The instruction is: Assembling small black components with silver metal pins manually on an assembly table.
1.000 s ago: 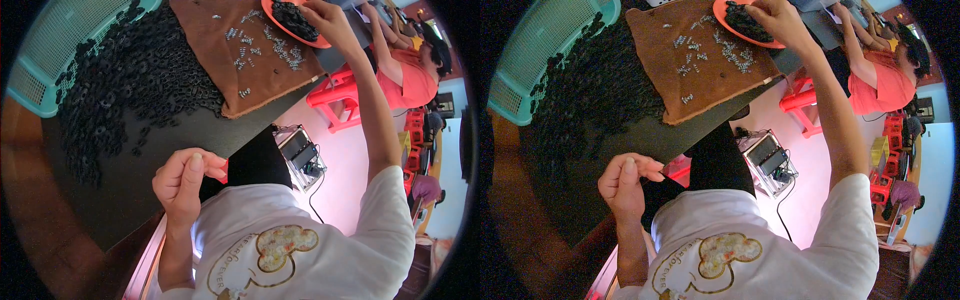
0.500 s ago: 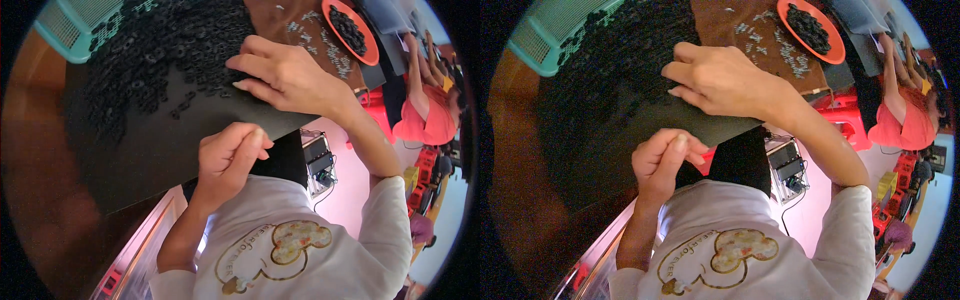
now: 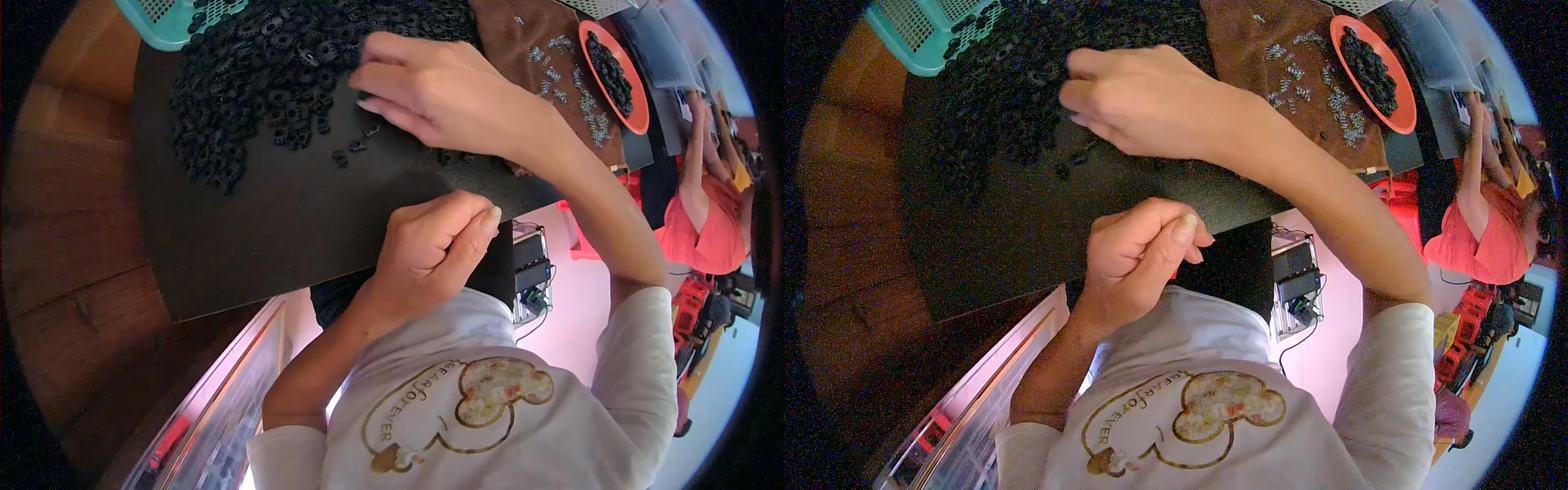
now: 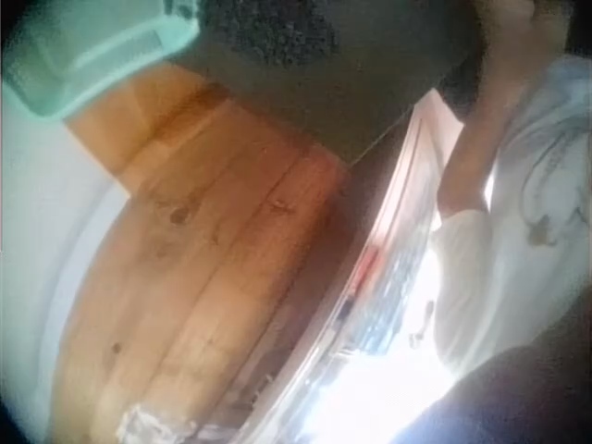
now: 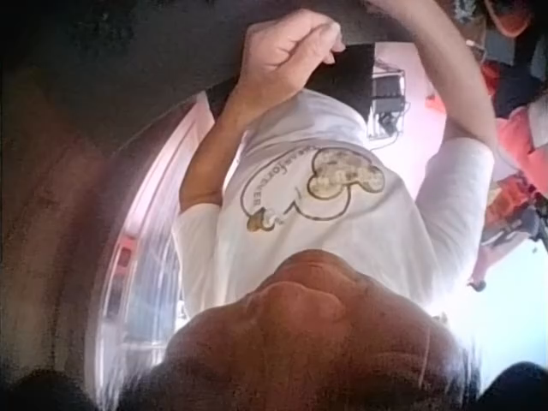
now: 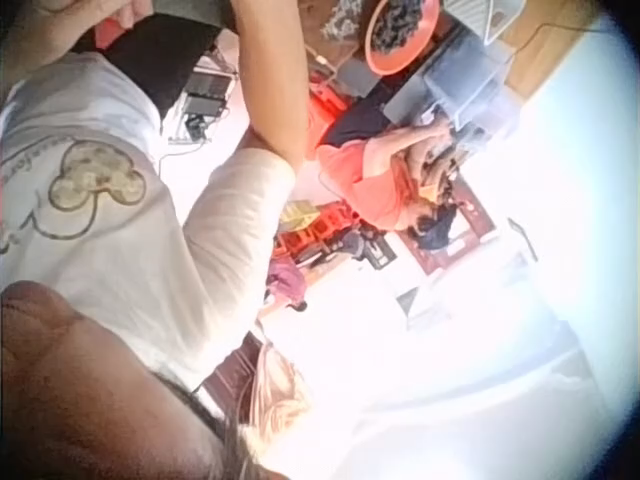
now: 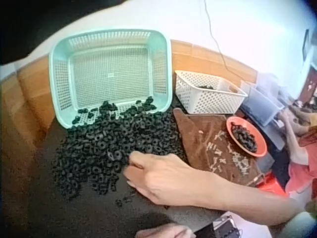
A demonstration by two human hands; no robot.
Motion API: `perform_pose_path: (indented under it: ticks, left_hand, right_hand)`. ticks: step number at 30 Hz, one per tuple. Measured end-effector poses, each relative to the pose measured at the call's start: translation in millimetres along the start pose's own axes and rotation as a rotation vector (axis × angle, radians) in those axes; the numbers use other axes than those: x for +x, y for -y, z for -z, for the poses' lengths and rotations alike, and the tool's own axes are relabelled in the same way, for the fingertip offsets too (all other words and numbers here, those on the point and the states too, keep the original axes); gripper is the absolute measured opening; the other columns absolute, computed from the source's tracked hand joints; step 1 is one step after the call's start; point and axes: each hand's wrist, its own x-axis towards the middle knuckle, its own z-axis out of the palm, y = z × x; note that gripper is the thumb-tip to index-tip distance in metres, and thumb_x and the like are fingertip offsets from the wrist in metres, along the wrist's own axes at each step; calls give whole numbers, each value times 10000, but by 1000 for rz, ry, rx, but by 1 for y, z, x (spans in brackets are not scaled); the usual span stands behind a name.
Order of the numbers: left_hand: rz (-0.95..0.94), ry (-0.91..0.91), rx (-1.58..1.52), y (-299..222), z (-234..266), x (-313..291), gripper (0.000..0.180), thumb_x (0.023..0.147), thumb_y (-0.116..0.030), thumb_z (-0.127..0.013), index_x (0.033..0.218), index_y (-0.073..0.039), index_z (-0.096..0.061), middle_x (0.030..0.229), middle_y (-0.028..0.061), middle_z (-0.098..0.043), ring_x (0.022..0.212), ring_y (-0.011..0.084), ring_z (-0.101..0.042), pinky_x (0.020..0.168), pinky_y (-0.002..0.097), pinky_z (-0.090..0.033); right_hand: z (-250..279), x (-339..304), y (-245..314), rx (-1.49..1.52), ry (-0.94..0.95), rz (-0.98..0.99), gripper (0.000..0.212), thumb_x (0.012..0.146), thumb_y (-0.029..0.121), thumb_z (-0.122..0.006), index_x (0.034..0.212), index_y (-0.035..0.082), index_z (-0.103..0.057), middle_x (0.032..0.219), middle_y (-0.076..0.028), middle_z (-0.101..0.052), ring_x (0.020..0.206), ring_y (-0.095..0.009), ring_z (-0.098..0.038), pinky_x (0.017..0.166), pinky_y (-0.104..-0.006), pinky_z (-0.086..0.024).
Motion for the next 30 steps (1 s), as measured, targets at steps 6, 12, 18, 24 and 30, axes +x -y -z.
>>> perform_pose_path:
  ticks: [6,12,18,24,30]
  left_hand:
    - [-1,1,-3,-1,0,1,183,956,-124,-532,894,20,-626,772,70,-671,653,124,-643,605,252,-510]
    - [-13,-5,5,-2,2,1,168,946,-112,-536,894,20,-624,768,75,-666,647,129,-641,598,256,-507]
    - [-52,-5,6,-1,0,1,169,945,-113,-536,890,21,-624,762,76,-659,634,133,-636,588,263,-503]
    - [-49,-12,25,1,0,0,182,949,-131,-541,886,17,-627,762,75,-663,635,136,-644,588,264,-506]
    - [-32,-12,38,1,0,1,188,952,-138,-542,887,17,-626,764,76,-667,647,138,-653,591,260,-508]
  right_hand:
    - [-9,25,-20,-154,-35,-166,135,834,164,-584,882,42,-617,908,-156,-564,781,-360,-632,641,-451,-549]
    - [-7,15,-11,76,26,-67,104,811,106,-581,889,40,-602,881,-157,-562,816,-369,-621,674,-467,-525]
    - [11,0,-16,89,-14,-54,140,785,65,-578,920,38,-607,881,-138,-577,843,-363,-607,704,-452,-505]
    - [12,0,1,117,89,-37,111,821,126,-595,894,43,-608,861,-127,-577,815,-351,-621,672,-454,-523]
    - [-5,18,10,-113,199,-86,152,753,135,-606,834,10,-635,852,-170,-643,745,-378,-654,608,-470,-545]
